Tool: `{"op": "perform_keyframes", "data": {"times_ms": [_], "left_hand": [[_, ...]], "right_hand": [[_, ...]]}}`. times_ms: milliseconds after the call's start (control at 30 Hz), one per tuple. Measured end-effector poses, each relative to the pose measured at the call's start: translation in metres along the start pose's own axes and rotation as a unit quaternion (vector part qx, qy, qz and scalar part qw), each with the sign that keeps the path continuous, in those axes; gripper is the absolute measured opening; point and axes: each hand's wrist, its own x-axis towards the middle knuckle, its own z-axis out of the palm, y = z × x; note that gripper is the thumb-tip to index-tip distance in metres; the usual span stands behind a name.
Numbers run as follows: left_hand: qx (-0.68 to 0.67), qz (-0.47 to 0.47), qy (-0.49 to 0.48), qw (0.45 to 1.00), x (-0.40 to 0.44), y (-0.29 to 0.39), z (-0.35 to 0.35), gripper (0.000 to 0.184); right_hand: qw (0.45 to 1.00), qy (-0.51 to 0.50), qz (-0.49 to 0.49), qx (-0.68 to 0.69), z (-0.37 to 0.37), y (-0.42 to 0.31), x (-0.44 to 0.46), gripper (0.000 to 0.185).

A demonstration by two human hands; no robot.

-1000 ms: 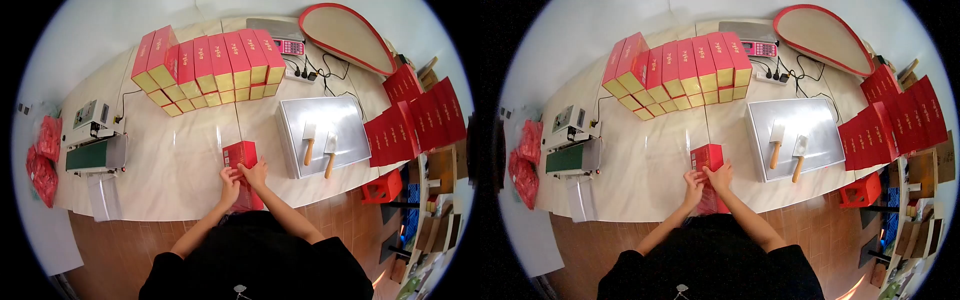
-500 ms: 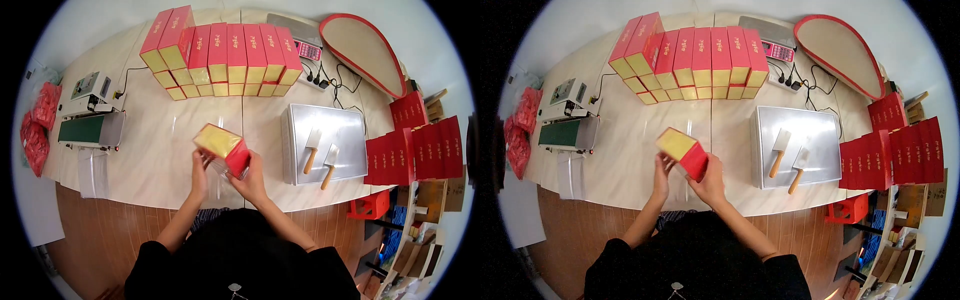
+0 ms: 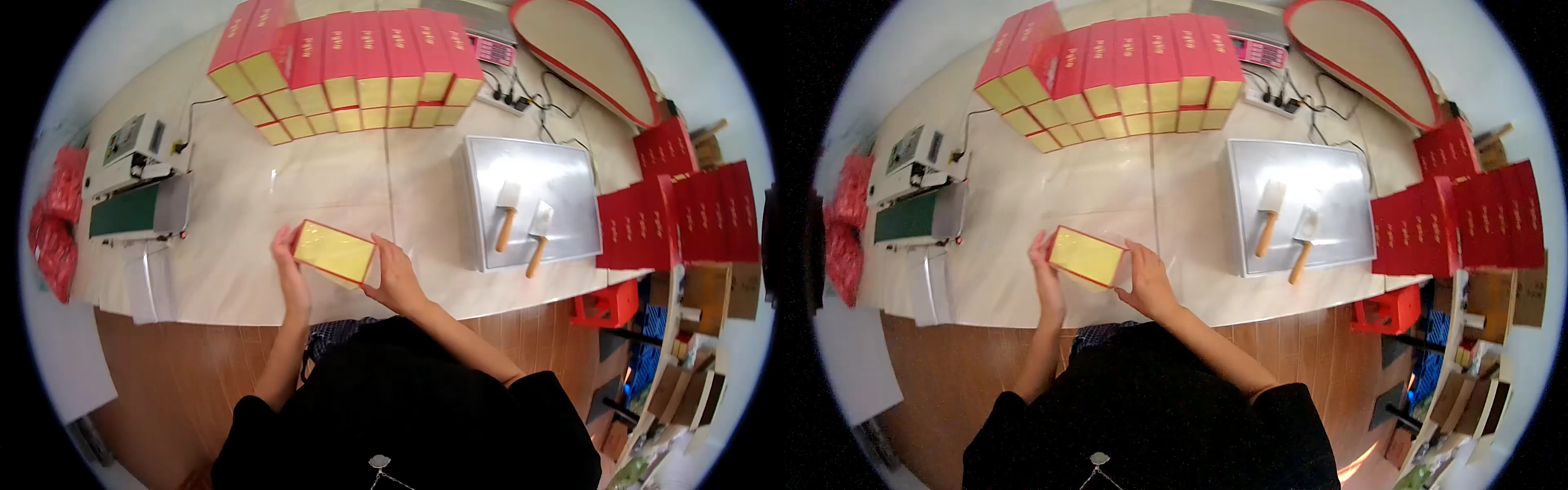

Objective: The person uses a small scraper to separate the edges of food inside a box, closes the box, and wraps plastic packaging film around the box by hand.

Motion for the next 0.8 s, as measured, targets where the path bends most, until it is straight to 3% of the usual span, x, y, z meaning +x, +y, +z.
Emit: {"op": "perform_keyframes", "data": {"times_ms": [100, 133, 200, 267, 300, 367, 433, 500, 600, 700, 767, 800], "left_hand": [[0.014, 0.041, 0.012, 0.999, 0.008, 0.026, 0.002, 0.056], [0.012, 0.04, 0.009, 0.999, 0.008, 0.036, 0.004, 0.056], [0.1, 0.159, 0.033, 0.982, 0.008, 0.056, 0.009, 0.043], [0.169, 0.18, 0.013, 0.969, 0.008, 0.074, 0.011, 0.035], [0.233, 0.202, -0.009, 0.951, 0.007, 0.081, 0.011, 0.029], [0.254, 0.168, -0.052, 0.951, 0.002, 0.09, 0.015, 0.023], [0.271, 0.135, -0.096, 0.948, -0.001, 0.093, 0.022, 0.023], [0.363, 0.241, -0.176, 0.883, -0.003, 0.092, 0.031, 0.028], [0.423, 0.203, -0.221, 0.855, -0.013, 0.097, 0.043, 0.028], [0.456, 0.266, -0.177, 0.831, -0.017, 0.088, 0.05, 0.025], [0.457, 0.251, -0.163, 0.838, -0.018, 0.083, 0.052, 0.021], [0.459, 0.236, -0.153, 0.843, -0.019, 0.081, 0.051, 0.019]], "right_hand": [[0.997, 0.049, 0.01, -0.067, -0.045, 0.019, -0.004, 0.067], [0.983, 0.1, 0.038, -0.148, -0.064, 0.031, -0.003, 0.059], [0.939, 0.218, 0.074, -0.256, -0.109, 0.063, 0.005, 0.038], [0.885, 0.212, 0.175, -0.377, -0.143, 0.094, 0.004, 0.028], [0.829, 0.177, 0.271, -0.455, -0.154, 0.089, 0.008, 0.021], [0.827, 0.215, 0.257, -0.451, -0.159, 0.117, -0.004, 0.025], [0.811, 0.129, 0.339, -0.459, -0.159, 0.125, -0.007, 0.03], [0.814, 0.128, 0.335, -0.456, -0.154, 0.138, -0.01, 0.034], [0.804, 0.119, 0.342, -0.471, -0.145, 0.163, -0.012, 0.035], [0.811, 0.154, 0.355, -0.439, -0.142, 0.166, -0.01, 0.035], [0.885, 0.214, 0.326, -0.253, -0.147, 0.134, -0.011, 0.032], [0.886, 0.212, 0.324, -0.254, -0.15, 0.114, -0.01, 0.032]]}}
